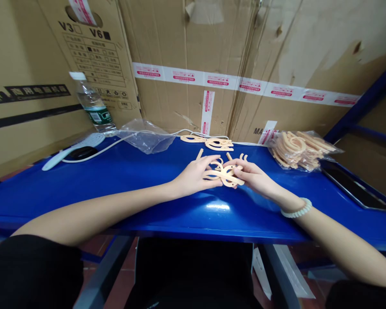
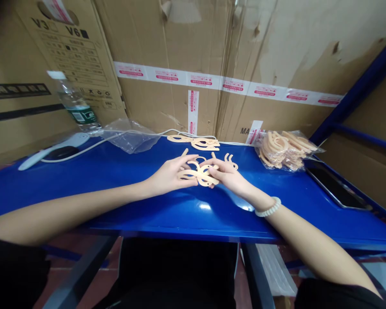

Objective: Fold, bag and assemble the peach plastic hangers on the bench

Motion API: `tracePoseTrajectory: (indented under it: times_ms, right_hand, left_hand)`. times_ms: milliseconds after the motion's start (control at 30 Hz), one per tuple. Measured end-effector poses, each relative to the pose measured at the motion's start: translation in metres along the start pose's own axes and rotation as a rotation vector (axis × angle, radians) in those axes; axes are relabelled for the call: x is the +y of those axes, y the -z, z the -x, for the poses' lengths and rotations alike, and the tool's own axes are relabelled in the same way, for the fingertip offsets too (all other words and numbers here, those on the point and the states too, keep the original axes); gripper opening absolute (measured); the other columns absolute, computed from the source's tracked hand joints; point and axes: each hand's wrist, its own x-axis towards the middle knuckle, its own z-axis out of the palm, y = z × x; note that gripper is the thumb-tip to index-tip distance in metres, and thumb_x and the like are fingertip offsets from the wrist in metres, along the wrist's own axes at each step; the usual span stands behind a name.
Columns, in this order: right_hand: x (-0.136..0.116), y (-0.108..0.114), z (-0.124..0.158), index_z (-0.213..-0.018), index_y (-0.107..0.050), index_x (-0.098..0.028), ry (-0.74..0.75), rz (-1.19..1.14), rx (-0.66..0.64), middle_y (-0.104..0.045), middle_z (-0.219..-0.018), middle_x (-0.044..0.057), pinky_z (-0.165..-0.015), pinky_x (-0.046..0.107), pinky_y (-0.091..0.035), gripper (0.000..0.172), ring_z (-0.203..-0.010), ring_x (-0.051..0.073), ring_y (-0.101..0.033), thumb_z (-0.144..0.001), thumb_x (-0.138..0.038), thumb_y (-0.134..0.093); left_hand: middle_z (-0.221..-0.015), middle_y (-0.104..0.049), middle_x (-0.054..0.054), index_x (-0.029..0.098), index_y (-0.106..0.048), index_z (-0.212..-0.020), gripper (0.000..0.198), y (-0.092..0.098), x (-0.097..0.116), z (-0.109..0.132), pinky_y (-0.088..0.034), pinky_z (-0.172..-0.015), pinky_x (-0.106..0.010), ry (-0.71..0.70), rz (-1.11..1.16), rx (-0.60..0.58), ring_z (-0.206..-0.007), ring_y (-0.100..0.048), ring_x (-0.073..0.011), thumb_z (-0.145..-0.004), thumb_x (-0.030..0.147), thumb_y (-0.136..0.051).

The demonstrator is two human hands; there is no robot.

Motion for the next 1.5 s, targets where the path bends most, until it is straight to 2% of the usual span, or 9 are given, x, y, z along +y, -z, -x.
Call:
tracePoseTrajectory:
  times_ms: [133, 267, 433, 700, 967, 1167, 1267, 1367, 1500]
  right_hand:
    - [0.001, 0.001, -0.002, -0.112, -0.066, -0.017, -0.021, -0.079, -0.074, -0.072, -0.084, 0.006, -0.066, 0.03, -0.057, 0.045, -0.072, 0.017, -0.066, -0.093, -0.058, -0.065]
    - [0.0, 0.0, -0.003, -0.104, -0.067, -0.016, -0.053, -0.144, -0.076, -0.071, -0.077, 0.007, -0.061, 0.029, -0.055, 0.055, -0.066, 0.017, -0.064, -0.093, -0.069, -0.058]
    - [-0.007, -0.001, 0.001, -0.095, -0.069, -0.015, -0.063, 0.068, -0.047, -0.07, -0.077, 0.004, -0.058, 0.024, -0.051, 0.039, -0.061, 0.011, -0.06, -0.079, -0.048, -0.083]
    - [-0.009, 0.0, 0.0, -0.076, -0.067, -0.016, -0.07, 0.161, 0.173, -0.06, -0.064, -0.001, -0.054, 0.024, -0.042, 0.032, -0.059, 0.011, -0.054, -0.076, -0.045, -0.081]
    - [-0.001, 0.013, -0.007, -0.075, -0.062, -0.016, 0.043, 0.157, 0.304, -0.055, -0.068, -0.002, -0.05, 0.023, -0.029, 0.042, -0.057, 0.008, -0.042, -0.076, -0.054, -0.079]
    - [0.001, 0.019, -0.009, -0.075, -0.062, -0.017, 0.09, 0.095, 0.329, -0.057, -0.065, -0.004, -0.047, 0.022, -0.032, 0.044, -0.053, 0.007, -0.044, -0.073, -0.054, -0.085]
    - [0.0, 0.014, -0.008, -0.079, -0.063, -0.018, 0.096, -0.021, 0.242, -0.062, -0.069, -0.003, -0.051, 0.023, -0.044, 0.041, -0.055, 0.009, -0.055, -0.07, -0.047, -0.09]
    - [-0.001, 0.007, -0.007, -0.08, -0.064, -0.018, 0.091, -0.088, 0.199, -0.066, -0.073, -0.002, -0.062, 0.027, -0.057, 0.041, -0.064, 0.014, -0.068, -0.064, -0.04, -0.095]
    - [-0.003, 0.002, -0.004, -0.081, -0.066, -0.017, 0.109, -0.078, 0.205, -0.071, -0.075, 0.001, -0.065, 0.028, -0.061, 0.038, -0.066, 0.016, -0.072, -0.065, -0.037, -0.094]
  left_hand:
    - [-0.099, -0.077, -0.003, 0.018, -0.07, -0.114, 0.031, 0.006, 0.002, -0.001, -0.058, -0.084, -0.033, 0.111, 0.08, -0.038, -0.089, -0.073, -0.0217, -0.091, 0.039, -0.067]
    - [-0.089, -0.077, -0.002, 0.017, -0.073, -0.099, 0.029, 0.007, 0.009, 0.0, -0.054, -0.073, -0.028, 0.166, 0.094, -0.042, -0.08, -0.071, -0.0188, -0.097, 0.038, -0.054]
    - [-0.088, -0.076, -0.006, 0.015, -0.069, -0.092, 0.031, 0.003, 0.009, -0.002, -0.055, -0.075, -0.028, 0.266, 0.306, 0.036, -0.081, -0.072, -0.0192, -0.097, 0.039, -0.051]
    - [-0.073, -0.074, -0.007, 0.015, -0.061, -0.075, 0.025, 0.009, 0.006, -0.015, -0.053, -0.063, -0.027, 0.563, 0.597, 0.32, -0.067, -0.07, -0.0189, -0.093, 0.031, -0.057]
    - [-0.078, -0.074, -0.009, 0.013, -0.063, -0.072, 0.029, 0.019, 0.01, -0.018, -0.052, -0.06, -0.027, 0.611, 0.622, 0.356, -0.063, -0.065, -0.0169, -0.09, 0.036, -0.063]
    - [-0.075, -0.072, -0.01, 0.015, -0.059, -0.055, 0.037, 0.018, 0.0, -0.018, -0.052, -0.065, -0.029, 0.503, 0.564, 0.211, -0.065, -0.063, -0.0163, -0.082, 0.039, -0.066]
    - [-0.069, -0.068, -0.008, 0.016, -0.058, -0.05, 0.038, 0.017, 0.001, -0.015, -0.054, -0.078, -0.031, 0.428, 0.601, 0.056, -0.082, -0.067, -0.0209, -0.078, 0.039, -0.07]
    - [-0.073, -0.069, -0.007, 0.013, -0.073, -0.079, 0.032, 0.012, 0.006, -0.011, -0.056, -0.081, -0.034, 0.472, 0.789, -0.149, -0.088, -0.069, -0.0234, -0.076, 0.044, -0.075]
    - [-0.094, -0.074, -0.015, 0.009, -0.072, -0.102, 0.058, 0.002, 0.011, -0.006, -0.059, -0.066, -0.034, 0.554, 0.984, -0.428, -0.078, -0.071, -0.0241, -0.078, 0.062, -0.072]
